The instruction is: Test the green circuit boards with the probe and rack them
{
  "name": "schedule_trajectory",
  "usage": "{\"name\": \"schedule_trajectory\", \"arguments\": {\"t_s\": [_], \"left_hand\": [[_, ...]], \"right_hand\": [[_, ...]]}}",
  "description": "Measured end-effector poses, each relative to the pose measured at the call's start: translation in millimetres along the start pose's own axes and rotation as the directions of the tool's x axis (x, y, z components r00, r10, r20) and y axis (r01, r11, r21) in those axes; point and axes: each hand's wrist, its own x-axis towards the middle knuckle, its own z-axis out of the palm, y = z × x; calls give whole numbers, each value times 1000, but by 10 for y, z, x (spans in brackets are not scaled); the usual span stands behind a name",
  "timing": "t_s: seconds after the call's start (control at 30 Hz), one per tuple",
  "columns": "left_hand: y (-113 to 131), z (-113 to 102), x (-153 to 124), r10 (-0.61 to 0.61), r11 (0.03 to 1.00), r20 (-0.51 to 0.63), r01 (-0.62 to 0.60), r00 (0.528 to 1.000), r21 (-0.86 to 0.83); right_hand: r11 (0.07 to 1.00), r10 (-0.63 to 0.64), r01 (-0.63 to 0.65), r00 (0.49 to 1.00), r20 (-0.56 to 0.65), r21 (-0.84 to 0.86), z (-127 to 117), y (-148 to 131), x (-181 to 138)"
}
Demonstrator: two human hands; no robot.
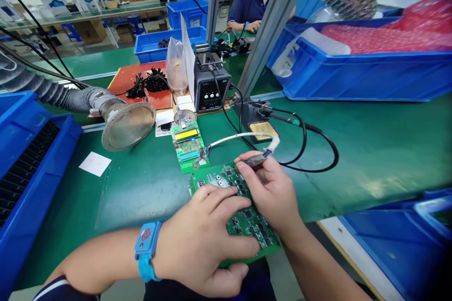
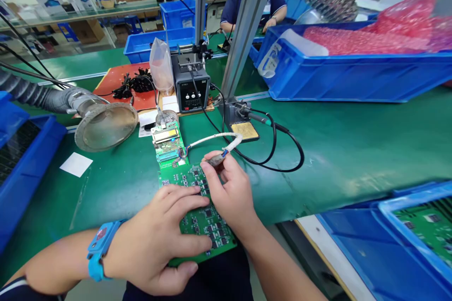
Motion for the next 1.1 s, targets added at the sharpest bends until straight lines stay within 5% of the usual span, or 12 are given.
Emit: {"name": "schedule_trajectory", "arguments": {"t_s": [0.43,0.8,1.1], "left_hand": [[-7,46,-32,-13,1000,-157,14,987,6],[16,85,-43,-68,994,-126,78,990,77],[-9,171,-63,-59,991,-216,83,975,104]], "right_hand": [[1000,-18,18,1000,2,-5,8,42,-10],[996,-68,67,998,-5,-56,3,63,-2],[986,-99,97,995,-7,-138,-8,23,32]]}}
